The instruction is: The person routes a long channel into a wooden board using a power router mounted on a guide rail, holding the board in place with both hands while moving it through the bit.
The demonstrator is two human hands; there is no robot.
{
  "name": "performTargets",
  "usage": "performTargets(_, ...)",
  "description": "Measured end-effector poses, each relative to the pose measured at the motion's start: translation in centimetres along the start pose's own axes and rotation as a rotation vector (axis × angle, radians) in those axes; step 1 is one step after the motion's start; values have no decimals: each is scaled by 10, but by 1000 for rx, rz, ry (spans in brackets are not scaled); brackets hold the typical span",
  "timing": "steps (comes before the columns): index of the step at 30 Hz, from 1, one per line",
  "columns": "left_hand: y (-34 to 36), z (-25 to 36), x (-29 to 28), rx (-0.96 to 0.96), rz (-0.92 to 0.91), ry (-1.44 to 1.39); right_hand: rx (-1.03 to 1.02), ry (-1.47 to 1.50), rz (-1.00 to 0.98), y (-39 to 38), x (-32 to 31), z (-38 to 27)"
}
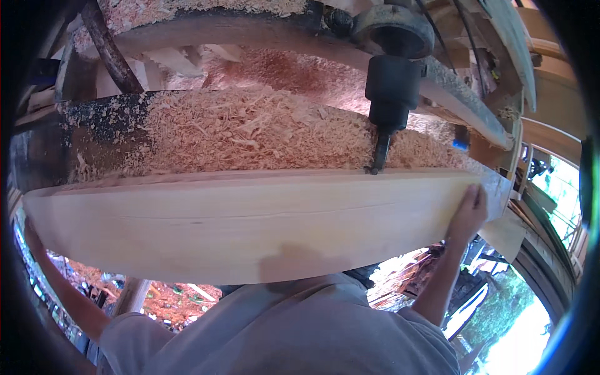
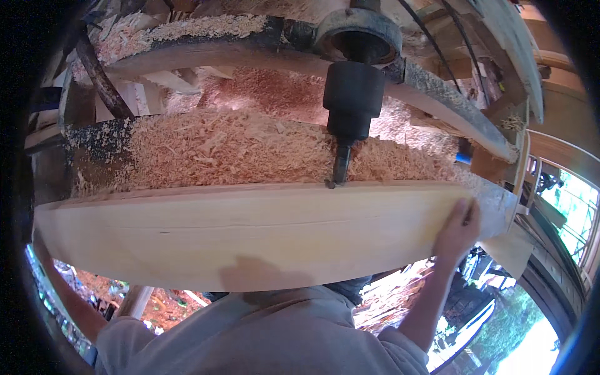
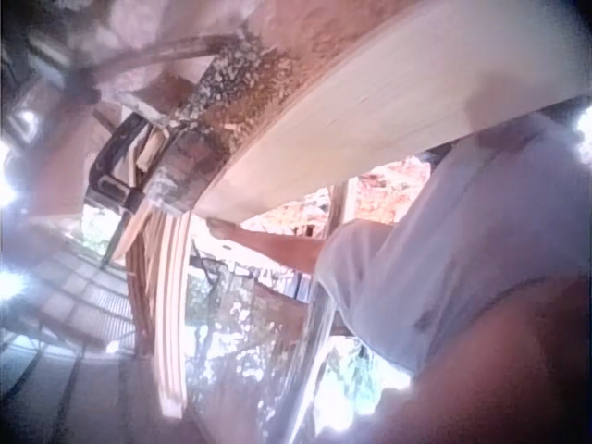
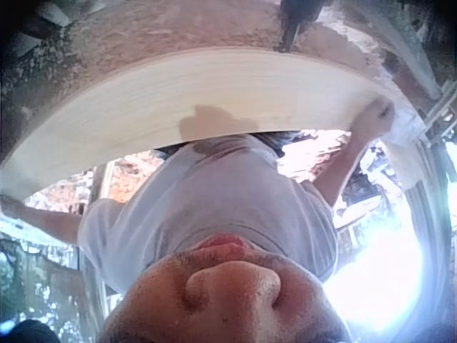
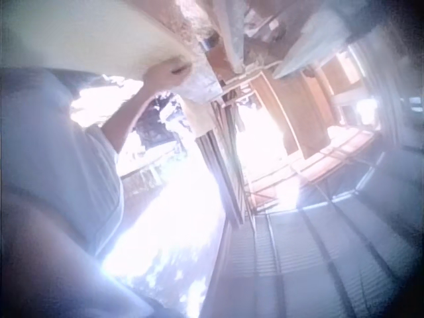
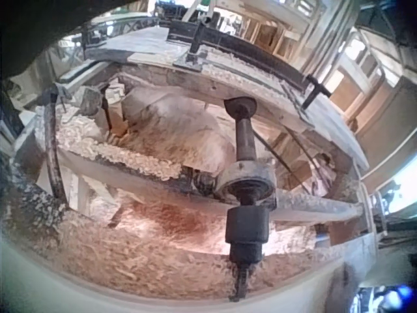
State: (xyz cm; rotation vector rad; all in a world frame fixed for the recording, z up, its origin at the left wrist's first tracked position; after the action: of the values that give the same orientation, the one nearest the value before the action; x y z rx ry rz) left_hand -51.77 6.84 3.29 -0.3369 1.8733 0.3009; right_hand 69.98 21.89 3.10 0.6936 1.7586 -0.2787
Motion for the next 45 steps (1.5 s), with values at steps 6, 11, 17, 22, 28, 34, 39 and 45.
performTargets(6, -88, 129, 0, -76, 278, -252, -51, 28, 148, 119, -32, 160)
performTargets(11, -106, 264, -42, -549, 339, -1167, -8, -110, 187, 188, -55, 259)
performTargets(17, -135, 444, -175, -493, 229, -378, -59, -159, 172, 263, -28, 397)
performTargets(22, -161, 505, -170, -531, 290, -669, 28, -313, 186, 322, -49, 492)
performTargets(28, -179, 590, -227, -644, 359, -887, 201, -625, 129, 366, -32, 560)
performTargets(34, -174, 599, -214, -888, 310, -1159, 96, -538, -120, 380, -33, 580)
performTargets(39, -151, 541, -184, -806, 291, -874, 101, -472, -115, 331, -52, 534)
performTargets(45, -129, 475, -182, -777, 290, -894, 383, -18, -110, 254, -10, 417)
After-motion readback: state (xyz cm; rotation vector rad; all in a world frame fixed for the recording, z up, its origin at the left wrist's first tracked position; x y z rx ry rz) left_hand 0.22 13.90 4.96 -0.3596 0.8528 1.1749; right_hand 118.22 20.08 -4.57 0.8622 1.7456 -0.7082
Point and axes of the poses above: each hand's wrist, its own y-axis towards the middle knuckle, its own x-axis out of the palm, z = x × y, the point moved 4 cm from there along y, towards the middle knuckle, and after that the axes turned 2 degrees about -y, right-handed, at the moved point
